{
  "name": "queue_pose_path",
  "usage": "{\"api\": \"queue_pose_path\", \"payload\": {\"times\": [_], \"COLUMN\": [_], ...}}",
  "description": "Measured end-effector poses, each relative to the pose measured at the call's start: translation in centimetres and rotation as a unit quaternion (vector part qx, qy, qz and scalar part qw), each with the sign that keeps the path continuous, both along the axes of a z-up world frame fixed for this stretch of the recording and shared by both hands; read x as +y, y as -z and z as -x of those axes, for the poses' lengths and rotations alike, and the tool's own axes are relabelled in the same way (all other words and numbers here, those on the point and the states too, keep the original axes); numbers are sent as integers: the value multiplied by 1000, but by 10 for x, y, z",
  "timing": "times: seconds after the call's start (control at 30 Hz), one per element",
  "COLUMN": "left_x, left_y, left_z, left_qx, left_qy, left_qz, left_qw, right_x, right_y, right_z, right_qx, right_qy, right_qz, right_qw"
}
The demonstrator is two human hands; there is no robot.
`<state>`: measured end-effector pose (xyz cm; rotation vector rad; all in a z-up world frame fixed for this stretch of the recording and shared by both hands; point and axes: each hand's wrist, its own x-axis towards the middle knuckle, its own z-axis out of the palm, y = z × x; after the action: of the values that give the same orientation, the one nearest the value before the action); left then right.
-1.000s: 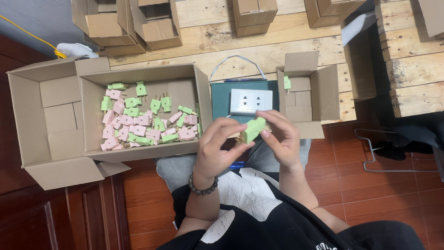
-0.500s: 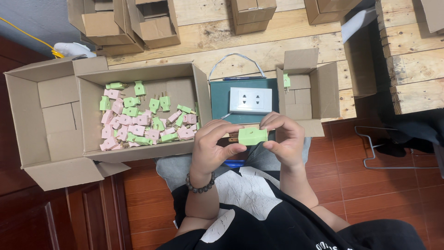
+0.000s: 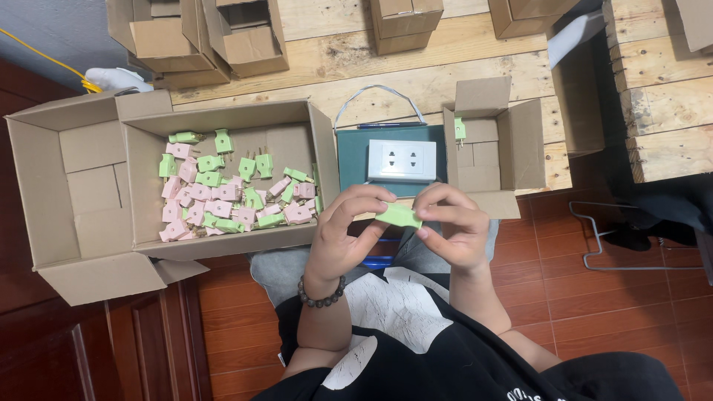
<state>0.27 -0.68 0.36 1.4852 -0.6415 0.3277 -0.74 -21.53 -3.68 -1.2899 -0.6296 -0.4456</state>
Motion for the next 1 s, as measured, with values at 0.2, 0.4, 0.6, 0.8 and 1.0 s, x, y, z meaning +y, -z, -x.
{"api": "queue_pose_path", "payload": {"times": [0.2, 0.4, 0.6, 0.8, 1.0], "left_x": [-2, -14, -6, -5, 9], "left_y": [0, -6, -5, -7, -9], "left_z": [-3, -8, -3, 2, -2], "left_qx": [15, 71, 89, 59, 91], "left_qy": [28, 72, 31, -16, 29], "left_qz": [6, 2, -69, -234, -107], "left_qw": [999, 995, 993, 970, 990], "right_x": [2, 20, 12, 30, 3], "right_y": [-2, -19, -10, -23, -10], "right_z": [3, 7, 2, 5, -5], "right_qx": [3, 2, 7, 32, 58], "right_qy": [-8, 29, 63, 114, 118], "right_qz": [-4, 45, 85, 160, 122], "right_qw": [1000, 999, 994, 980, 984]}}
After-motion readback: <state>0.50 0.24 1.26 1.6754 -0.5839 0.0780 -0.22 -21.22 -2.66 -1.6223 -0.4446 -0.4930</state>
